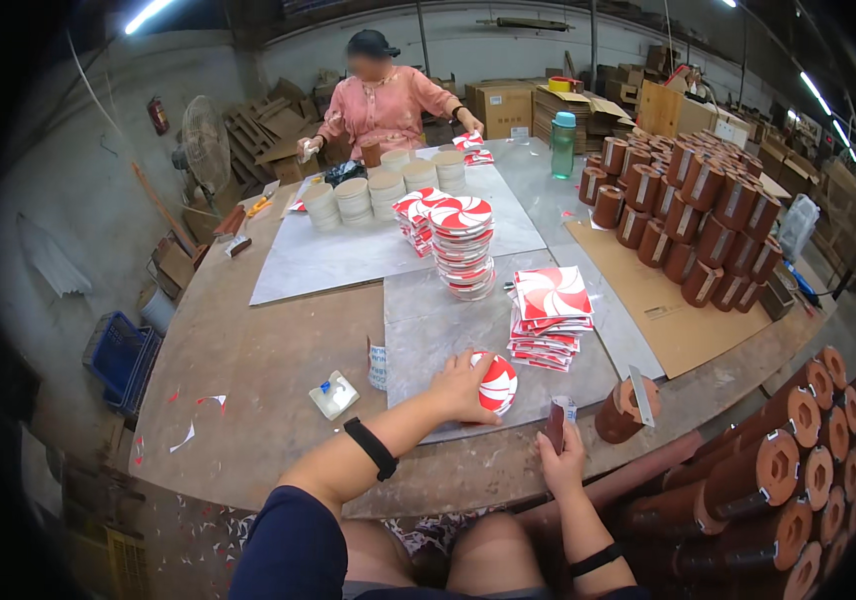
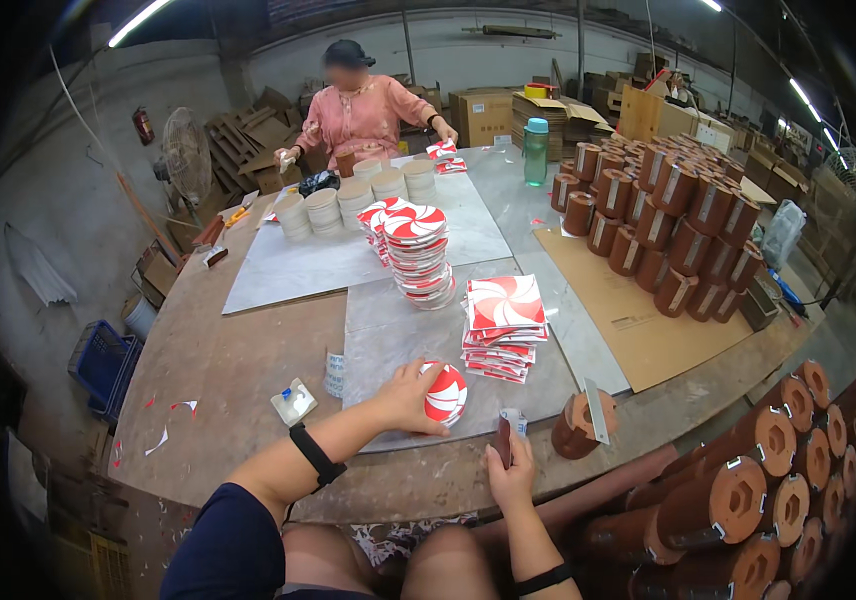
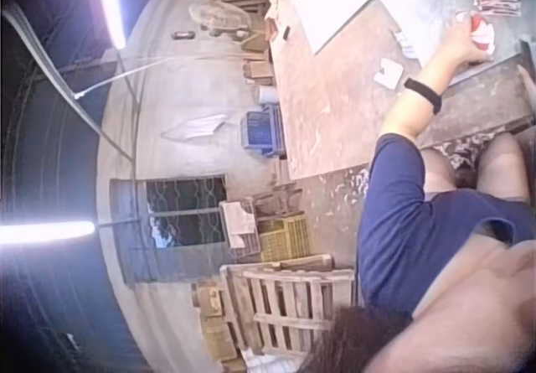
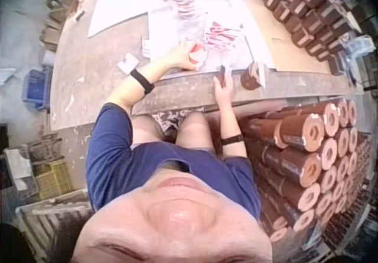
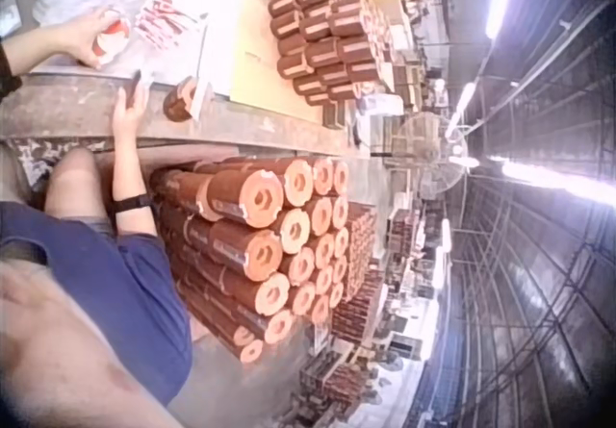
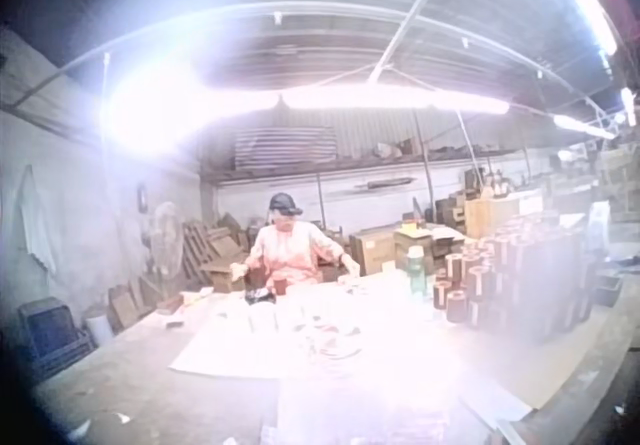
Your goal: The recorder uses sandpaper to finish the edges of red and white circular decorative components in a workshop setting.
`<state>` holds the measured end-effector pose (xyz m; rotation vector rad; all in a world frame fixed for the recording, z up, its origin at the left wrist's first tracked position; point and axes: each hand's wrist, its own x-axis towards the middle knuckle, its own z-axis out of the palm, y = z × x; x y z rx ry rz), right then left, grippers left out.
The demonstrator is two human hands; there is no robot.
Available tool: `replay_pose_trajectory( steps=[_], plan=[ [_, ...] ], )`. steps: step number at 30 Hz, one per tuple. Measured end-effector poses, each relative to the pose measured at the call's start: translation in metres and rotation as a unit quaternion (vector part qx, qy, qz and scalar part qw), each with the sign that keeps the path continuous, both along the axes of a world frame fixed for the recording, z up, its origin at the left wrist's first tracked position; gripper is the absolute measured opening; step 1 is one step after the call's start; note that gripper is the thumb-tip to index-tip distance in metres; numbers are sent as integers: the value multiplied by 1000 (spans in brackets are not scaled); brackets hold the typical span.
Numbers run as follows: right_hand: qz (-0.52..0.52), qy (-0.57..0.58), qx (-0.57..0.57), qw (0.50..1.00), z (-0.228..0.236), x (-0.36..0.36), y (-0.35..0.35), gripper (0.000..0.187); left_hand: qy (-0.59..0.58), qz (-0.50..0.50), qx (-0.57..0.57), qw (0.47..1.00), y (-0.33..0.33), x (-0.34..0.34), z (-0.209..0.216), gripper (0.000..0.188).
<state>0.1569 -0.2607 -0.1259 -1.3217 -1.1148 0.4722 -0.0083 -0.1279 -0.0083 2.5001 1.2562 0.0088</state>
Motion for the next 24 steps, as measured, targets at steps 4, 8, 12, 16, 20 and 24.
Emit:
replay_pose_trajectory(
  steps=[4,8,12,16,20,24],
  plan=[
    [12,32,-3,999,13,-6,-4,30,-61,32,61,996,-8,-8,5,105],
    [5,108,-32,994,17,-8,-7,37,-107,23,103,989,-26,-23,19,102],
    [-28,-36,-4,999,4,-3,-6,37,-111,4,112,988,-49,-36,32,101],
    [-20,-78,26,996,18,-8,-5,38,-126,4,127,984,-57,-43,28,101],
    [-19,-180,65,981,27,-11,-6,41,-141,4,128,982,-39,-23,24,101],
    [-57,-177,47,982,27,-13,-6,40,-129,44,107,985,-13,2,8,99]
  ],
)
